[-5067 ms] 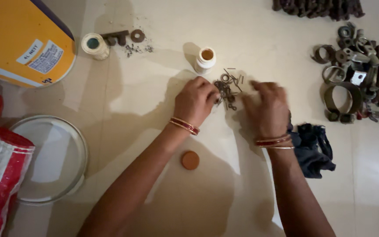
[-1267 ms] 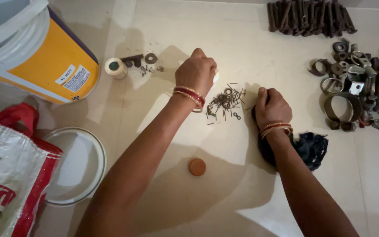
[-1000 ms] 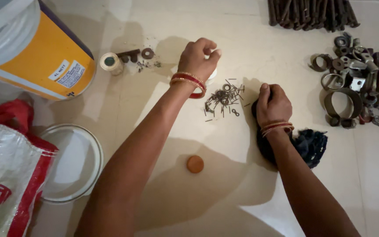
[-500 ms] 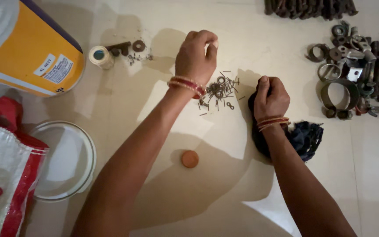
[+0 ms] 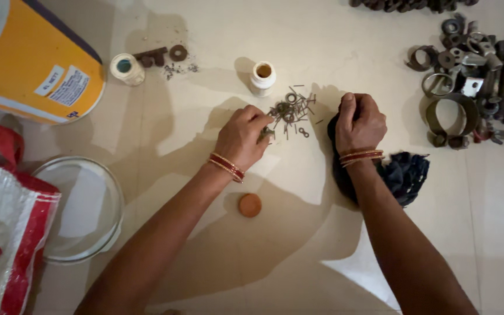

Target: The person wipes a small white bottle with a dark cloth, then picks up small metal pins and washers from the floor, placing them into the bottle. The person then wipes the floor and a bucket lid with the cloth.

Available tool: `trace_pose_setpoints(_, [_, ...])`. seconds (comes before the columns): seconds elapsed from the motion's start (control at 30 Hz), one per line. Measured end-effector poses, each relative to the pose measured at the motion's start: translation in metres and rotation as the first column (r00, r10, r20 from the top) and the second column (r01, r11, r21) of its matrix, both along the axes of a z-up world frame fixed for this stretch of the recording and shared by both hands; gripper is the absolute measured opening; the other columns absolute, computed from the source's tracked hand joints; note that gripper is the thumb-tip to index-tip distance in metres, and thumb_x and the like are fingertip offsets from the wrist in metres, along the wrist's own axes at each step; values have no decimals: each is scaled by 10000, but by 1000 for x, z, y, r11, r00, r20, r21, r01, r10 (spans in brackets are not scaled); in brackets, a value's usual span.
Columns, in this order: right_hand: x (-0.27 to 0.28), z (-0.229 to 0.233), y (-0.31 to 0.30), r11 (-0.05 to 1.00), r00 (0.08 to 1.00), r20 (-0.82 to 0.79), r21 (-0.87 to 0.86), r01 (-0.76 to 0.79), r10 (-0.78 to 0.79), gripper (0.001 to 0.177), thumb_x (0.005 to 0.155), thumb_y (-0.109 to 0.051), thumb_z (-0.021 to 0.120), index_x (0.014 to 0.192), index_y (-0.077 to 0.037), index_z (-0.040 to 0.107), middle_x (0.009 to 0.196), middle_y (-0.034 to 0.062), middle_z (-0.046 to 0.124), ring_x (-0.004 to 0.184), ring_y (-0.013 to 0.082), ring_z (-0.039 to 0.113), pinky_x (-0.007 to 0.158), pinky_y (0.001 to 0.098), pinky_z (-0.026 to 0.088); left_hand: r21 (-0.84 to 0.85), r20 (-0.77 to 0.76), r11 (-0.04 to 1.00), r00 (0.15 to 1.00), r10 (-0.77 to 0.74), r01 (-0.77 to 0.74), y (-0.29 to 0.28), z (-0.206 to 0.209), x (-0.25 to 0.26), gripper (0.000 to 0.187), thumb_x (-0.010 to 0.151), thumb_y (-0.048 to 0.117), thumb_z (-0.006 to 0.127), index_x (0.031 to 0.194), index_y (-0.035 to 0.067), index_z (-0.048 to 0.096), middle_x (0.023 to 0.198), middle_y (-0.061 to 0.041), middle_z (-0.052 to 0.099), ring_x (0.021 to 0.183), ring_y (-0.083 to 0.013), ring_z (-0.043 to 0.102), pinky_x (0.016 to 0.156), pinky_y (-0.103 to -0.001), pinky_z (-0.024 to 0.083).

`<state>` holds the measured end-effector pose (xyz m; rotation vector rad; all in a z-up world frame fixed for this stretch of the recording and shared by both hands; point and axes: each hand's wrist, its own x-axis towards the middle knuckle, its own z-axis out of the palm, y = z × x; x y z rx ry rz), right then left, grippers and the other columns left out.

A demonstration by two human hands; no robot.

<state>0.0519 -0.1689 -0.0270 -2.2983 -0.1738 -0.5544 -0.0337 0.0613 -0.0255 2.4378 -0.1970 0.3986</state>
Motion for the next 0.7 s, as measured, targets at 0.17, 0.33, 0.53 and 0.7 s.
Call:
trace_pose_setpoints(0.17, [-3,-3,-5,988,989,5,54,-145,145,202,1027,-162,581,1054,-2,703,879,190,721,814,356,714,768,422,554,72,21,997,1000,-8,6,1,-13,1,141,839,60,764,965,120,754,999,-66,666,985,-273,657,845,-400,572])
trace_pose_setpoints(0.33, [-2,-5,-7,944,950,18,107,-313,313,213,987,-84,558,1154,18,643,1026,195,723,927,340,717,856,409,564,-43,2,998,998,55,-55,-8,-18,14,59,909,147,721,952,108,730,954,-75,675,905,-289,674,796,-409,567])
trace_pose_setpoints(0.53, [-10,-1,-6,929,929,103,67,-363,355,199,1061,-23,520,1222,20,628,1098,203,682,986,352,693,892,417,557,-166,-377,967,919,119,-193,-88,-10,71,300,1053,295,446,1084,41,603,846,-143,700,690,-327,704,648,-468,577])
trace_pose_setpoints(0.7, [-9,-1,-3,926,921,119,20,-376,371,276,1084,-68,548,1340,33,576,1119,246,657,975,383,676,838,426,546,-124,-444,980,892,85,-155,-121,-1,106,401,1052,353,374,1056,48,635,826,-184,738,774,-352,737,696,-475,591])
